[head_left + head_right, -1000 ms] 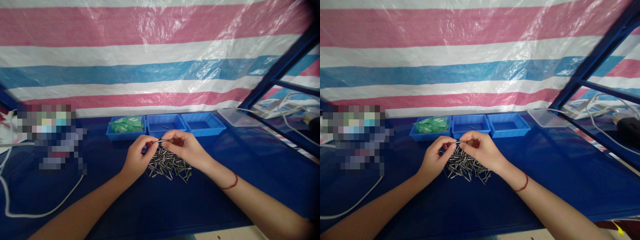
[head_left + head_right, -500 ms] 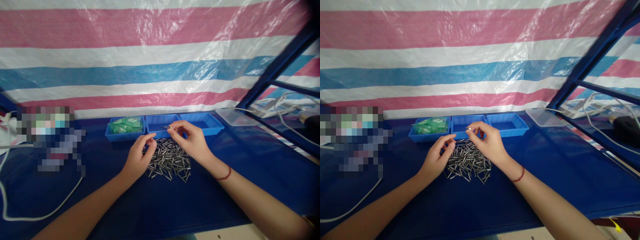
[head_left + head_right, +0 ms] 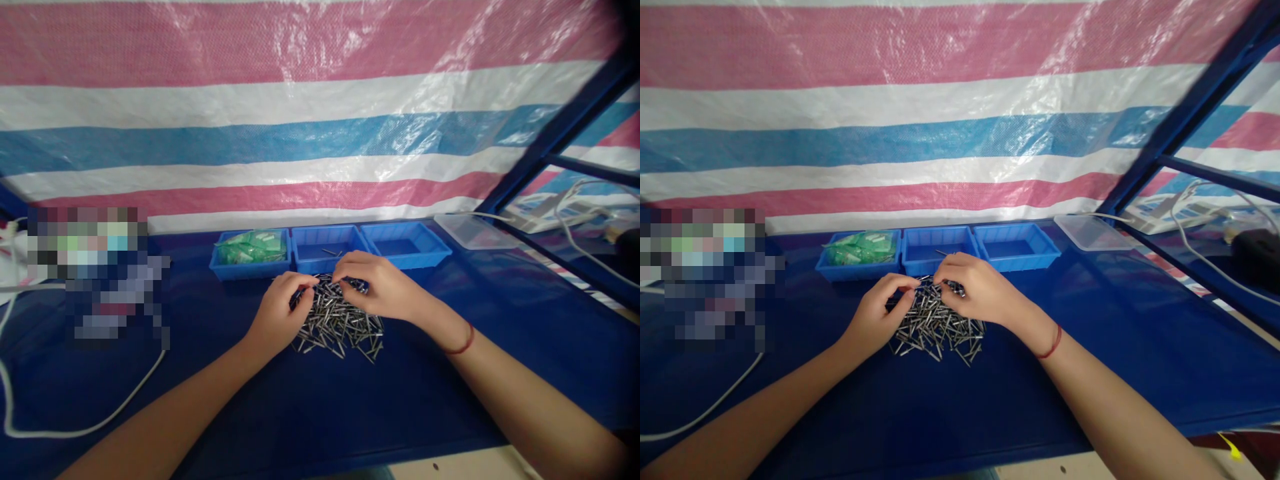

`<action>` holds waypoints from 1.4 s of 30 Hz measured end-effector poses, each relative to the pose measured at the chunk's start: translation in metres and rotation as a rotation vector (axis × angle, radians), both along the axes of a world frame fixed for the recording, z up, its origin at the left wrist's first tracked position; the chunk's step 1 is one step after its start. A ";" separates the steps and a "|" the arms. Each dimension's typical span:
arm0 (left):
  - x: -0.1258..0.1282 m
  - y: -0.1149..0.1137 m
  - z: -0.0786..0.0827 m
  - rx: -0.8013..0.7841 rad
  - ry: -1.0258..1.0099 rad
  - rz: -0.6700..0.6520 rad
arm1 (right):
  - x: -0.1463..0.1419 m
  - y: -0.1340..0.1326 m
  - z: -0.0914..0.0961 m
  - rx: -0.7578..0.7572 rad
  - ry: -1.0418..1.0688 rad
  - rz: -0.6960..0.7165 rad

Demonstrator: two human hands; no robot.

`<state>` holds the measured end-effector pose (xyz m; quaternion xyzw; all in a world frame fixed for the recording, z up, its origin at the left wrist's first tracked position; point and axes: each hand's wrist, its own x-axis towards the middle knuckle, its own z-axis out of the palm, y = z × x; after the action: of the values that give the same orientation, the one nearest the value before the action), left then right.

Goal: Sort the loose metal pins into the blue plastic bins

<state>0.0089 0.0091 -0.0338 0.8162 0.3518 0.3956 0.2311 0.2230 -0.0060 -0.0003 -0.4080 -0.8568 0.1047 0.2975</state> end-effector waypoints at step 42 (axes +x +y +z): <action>0.003 -0.012 0.004 -0.041 -0.132 -0.018 | -0.044 -0.023 -0.006 -0.502 0.798 -0.184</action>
<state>0.0119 -0.0026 -0.0294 0.7866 0.3367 0.4391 0.2740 0.1788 -0.0285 -0.0062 -0.4693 -0.5843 0.4302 0.5032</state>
